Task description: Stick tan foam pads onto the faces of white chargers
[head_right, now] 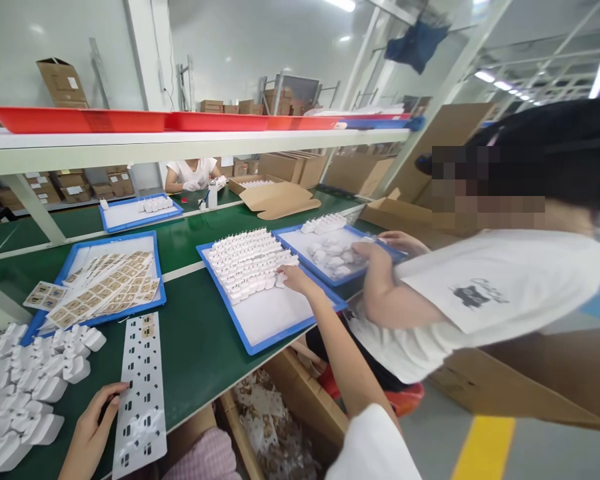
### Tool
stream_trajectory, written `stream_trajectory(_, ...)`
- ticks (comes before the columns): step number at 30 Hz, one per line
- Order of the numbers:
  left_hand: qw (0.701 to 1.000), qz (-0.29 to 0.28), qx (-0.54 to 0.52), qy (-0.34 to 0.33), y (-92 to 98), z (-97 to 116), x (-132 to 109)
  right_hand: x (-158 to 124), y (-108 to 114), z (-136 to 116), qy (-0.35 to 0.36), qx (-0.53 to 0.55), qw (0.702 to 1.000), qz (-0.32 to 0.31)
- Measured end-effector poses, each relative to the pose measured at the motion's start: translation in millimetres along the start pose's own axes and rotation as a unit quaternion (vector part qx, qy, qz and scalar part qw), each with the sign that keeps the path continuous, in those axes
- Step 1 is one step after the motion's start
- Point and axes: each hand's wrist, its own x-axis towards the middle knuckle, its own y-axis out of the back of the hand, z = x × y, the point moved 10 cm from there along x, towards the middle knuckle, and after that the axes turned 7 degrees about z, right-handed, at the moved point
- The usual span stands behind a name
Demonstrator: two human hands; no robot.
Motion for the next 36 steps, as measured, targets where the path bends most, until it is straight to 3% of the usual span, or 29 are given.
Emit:
stream_trajectory(3,1.000,0.007,-0.006,-0.026,-2.3,2,-2,5,-25,0,0.009,0.023,0.998,-0.058)
stream_trajectory(5,0.999,0.013,-0.010,-0.044,-2.5,1,-2,6,-32,6,0.000,0.035,0.998,-0.058)
stream_trajectory(8,0.995,0.033,-0.011,-0.089,0.9,5,-4,4,-30,16,-0.018,0.057,0.998,-0.022)
stream_trajectory(11,0.985,0.059,0.020,-0.163,7.9,27,-11,-6,-10,13,-0.018,0.080,0.995,0.048)
stream_trajectory(14,0.959,0.030,0.133,-0.247,1.5,67,-13,-24,18,-12,0.001,0.100,0.985,0.140)
stream_trajectory(17,0.938,-0.014,0.219,-0.268,-12.0,92,8,-55,21,-71,0.061,0.146,0.972,0.171)
stream_trajectory(20,0.932,-0.022,0.255,-0.255,-24.1,100,45,-99,-26,-166,0.173,0.218,0.959,0.056)
stream_trajectory(22,0.931,-0.018,0.277,-0.236,-31.2,96,67,-137,-81,-235,0.247,0.254,0.930,-0.099)
stream_trajectory(23,0.930,-0.015,0.286,-0.230,-33.9,94,75,-153,-108,-261,0.264,0.262,0.914,-0.160)
stream_trajectory(25,0.929,-0.009,0.297,-0.222,-36.3,90,84,-172,-149,-298,0.278,0.263,0.901,-0.207)
stream_trajectory(27,0.928,-0.003,0.302,-0.220,-35.0,86,86,-175,-179,-316,0.277,0.253,0.902,-0.212)
stream_trajectory(30,0.929,0.008,0.301,-0.216,-29.5,80,85,-173,-207,-320,0.275,0.235,0.905,-0.221)
stream_trajectory(36,0.934,0.012,0.280,-0.223,-27.9,75,80,-182,-219,-301,0.288,0.213,0.904,-0.233)
